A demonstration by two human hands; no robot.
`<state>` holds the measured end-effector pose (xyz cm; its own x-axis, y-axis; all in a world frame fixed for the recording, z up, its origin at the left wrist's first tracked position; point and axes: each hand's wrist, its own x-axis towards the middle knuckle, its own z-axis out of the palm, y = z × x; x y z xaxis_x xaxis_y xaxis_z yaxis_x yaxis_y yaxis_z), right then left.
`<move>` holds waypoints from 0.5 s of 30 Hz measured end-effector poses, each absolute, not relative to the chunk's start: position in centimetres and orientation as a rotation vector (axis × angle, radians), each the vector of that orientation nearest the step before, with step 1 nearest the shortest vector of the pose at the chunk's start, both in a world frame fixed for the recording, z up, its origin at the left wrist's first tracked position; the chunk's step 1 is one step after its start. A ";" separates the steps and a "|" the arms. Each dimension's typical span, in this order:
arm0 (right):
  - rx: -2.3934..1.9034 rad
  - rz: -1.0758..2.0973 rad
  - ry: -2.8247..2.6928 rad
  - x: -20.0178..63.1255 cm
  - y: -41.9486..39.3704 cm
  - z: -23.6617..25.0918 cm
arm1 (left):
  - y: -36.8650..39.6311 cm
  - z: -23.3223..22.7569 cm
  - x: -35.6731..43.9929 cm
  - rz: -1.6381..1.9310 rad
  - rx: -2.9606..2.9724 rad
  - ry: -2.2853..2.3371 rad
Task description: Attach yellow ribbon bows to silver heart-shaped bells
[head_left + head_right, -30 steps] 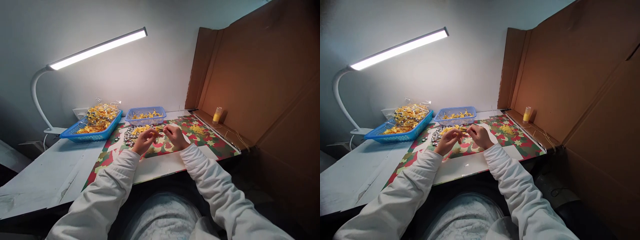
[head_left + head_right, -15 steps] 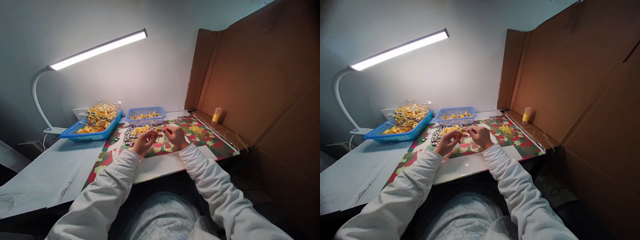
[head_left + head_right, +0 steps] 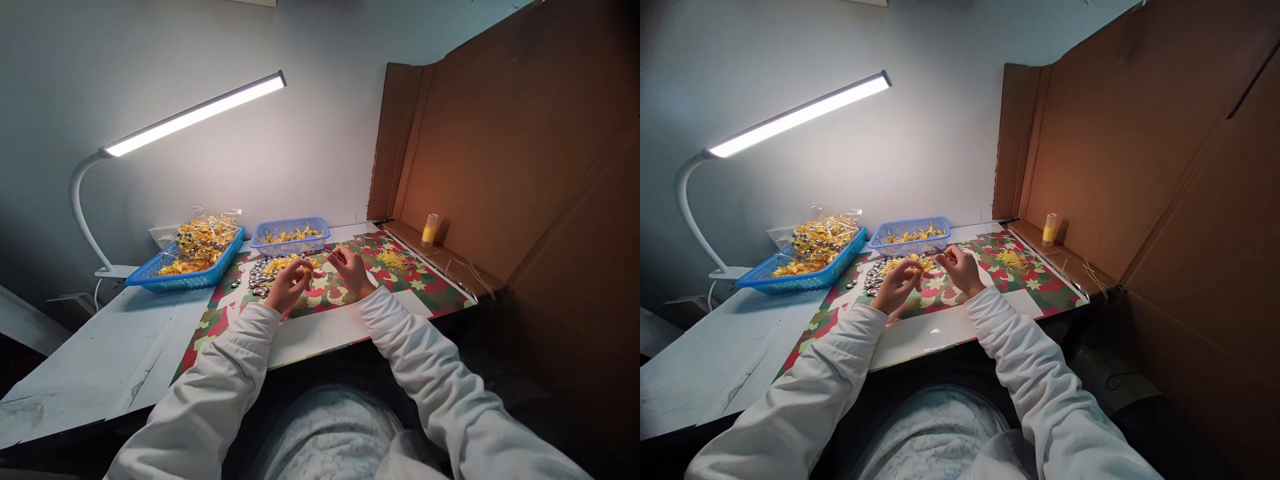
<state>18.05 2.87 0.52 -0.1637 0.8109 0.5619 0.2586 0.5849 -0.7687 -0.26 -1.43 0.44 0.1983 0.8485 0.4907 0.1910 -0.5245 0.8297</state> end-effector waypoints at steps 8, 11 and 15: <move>-0.760 1.069 -1.573 16.3 4.1 -0.1 | -1.4 0.2 -0.1 1.215 1.792 0.924; -0.932 1.063 -1.179 16.7 4.8 -0.1 | -0.9 -0.1 -0.3 1.258 1.759 0.946; -1.135 0.944 -1.078 17.4 5.4 -0.1 | 1.3 0.8 -1.1 1.470 1.640 1.154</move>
